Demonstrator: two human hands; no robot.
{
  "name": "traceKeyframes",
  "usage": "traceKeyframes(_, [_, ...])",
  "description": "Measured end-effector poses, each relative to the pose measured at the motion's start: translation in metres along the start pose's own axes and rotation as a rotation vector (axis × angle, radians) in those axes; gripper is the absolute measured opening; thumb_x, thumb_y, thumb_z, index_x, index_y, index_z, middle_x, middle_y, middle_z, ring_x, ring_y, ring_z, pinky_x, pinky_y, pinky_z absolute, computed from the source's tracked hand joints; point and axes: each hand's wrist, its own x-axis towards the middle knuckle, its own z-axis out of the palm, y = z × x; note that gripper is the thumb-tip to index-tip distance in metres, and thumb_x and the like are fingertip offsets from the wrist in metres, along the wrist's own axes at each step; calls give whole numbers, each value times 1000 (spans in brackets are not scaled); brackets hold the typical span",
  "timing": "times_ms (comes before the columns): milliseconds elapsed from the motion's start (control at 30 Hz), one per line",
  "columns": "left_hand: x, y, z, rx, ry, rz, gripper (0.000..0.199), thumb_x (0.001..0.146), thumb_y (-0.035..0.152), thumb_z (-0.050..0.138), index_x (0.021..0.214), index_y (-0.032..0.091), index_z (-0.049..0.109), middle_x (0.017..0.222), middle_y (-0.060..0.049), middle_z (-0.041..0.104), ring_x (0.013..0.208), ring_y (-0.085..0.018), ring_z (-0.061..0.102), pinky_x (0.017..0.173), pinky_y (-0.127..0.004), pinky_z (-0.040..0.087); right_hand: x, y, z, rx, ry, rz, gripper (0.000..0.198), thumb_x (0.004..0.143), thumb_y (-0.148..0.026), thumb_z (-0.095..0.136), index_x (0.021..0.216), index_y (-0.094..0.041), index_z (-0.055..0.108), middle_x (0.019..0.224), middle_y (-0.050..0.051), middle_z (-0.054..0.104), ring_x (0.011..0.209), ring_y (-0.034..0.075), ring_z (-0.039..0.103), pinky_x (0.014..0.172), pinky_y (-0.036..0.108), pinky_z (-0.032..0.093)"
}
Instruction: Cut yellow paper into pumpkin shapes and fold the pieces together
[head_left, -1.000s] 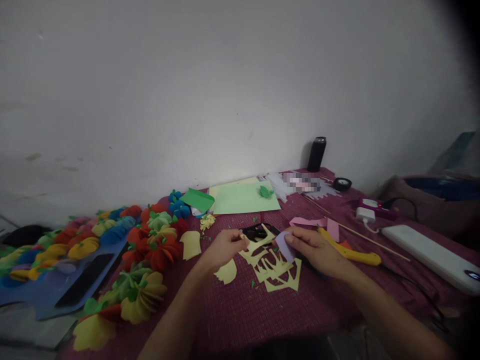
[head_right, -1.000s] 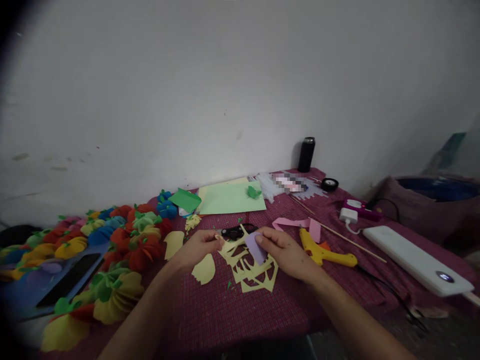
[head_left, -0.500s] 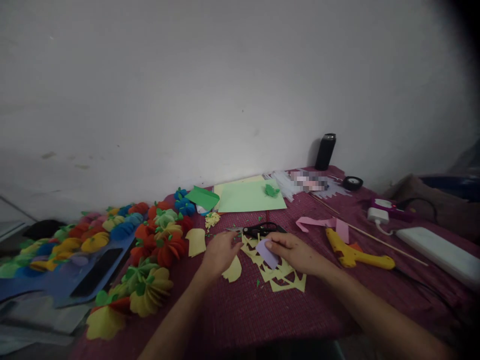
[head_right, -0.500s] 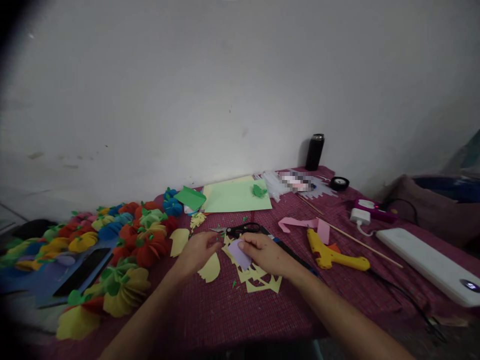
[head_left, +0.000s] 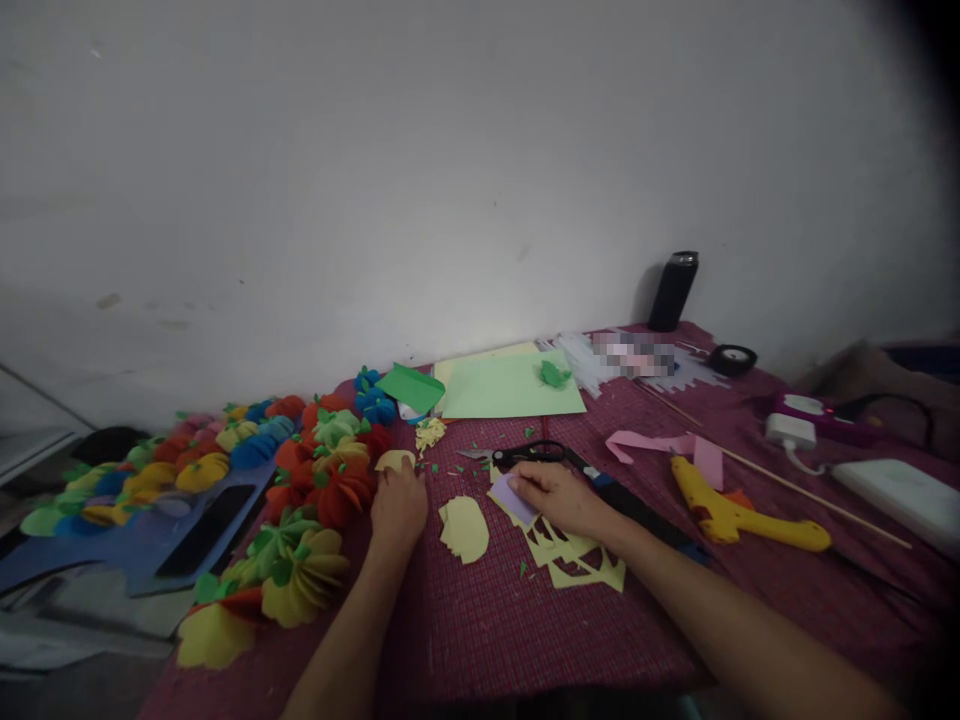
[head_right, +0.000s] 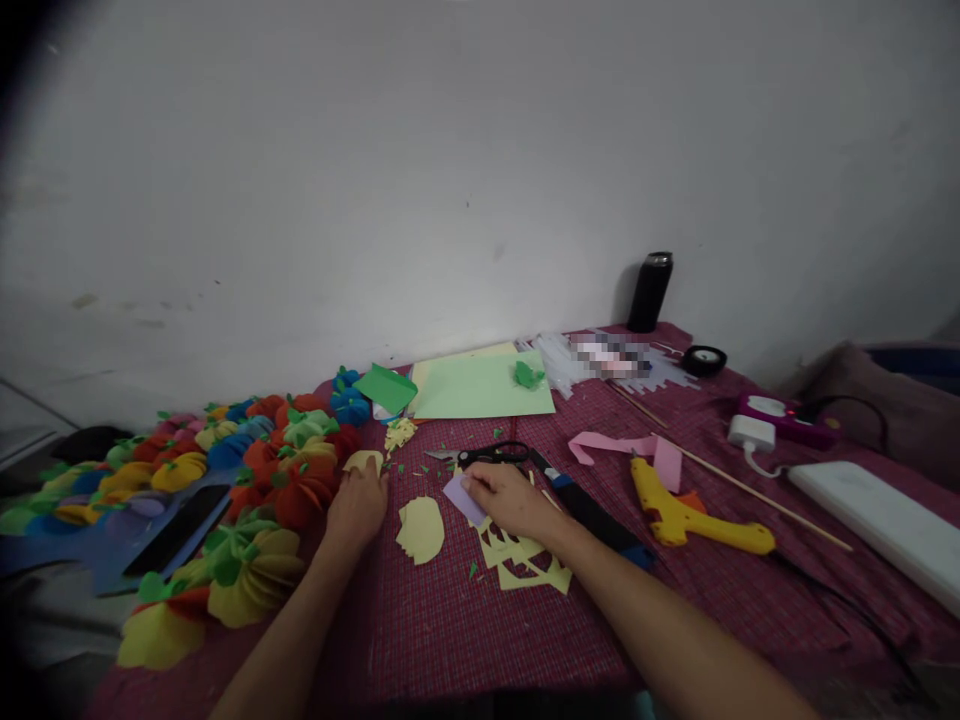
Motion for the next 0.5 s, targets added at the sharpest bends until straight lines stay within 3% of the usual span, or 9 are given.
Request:
traceKeyframes(133, [2,-1,-2,16,-28,-22,33,84,17,24,99,9,52,95,-19,54,86,-24,56,73,-32,41,-2,-3,3,-52,-33,-34,29,88,-31,34,73,-16,54,62,-3,49,56,10,42,52,21,31])
traceKeyframes(333, [3,1,4,45,3,-72,43,81,12,25,123,12,36,106,-21,51,91,-26,54,71,-34,42,-4,-4,4,-138,-57,-60,28,88,-28,35,70,-16,52,62,-2,51,57,10,44,54,21,31])
traceKeyframes(500, [7,4,8,40,68,-94,46,82,18,27,128,17,33,115,-20,47,96,-29,51,73,-41,42,-4,-2,5,-170,-55,-67,26,87,-26,36,69,-17,52,62,-2,51,58,11,45,55,21,31])
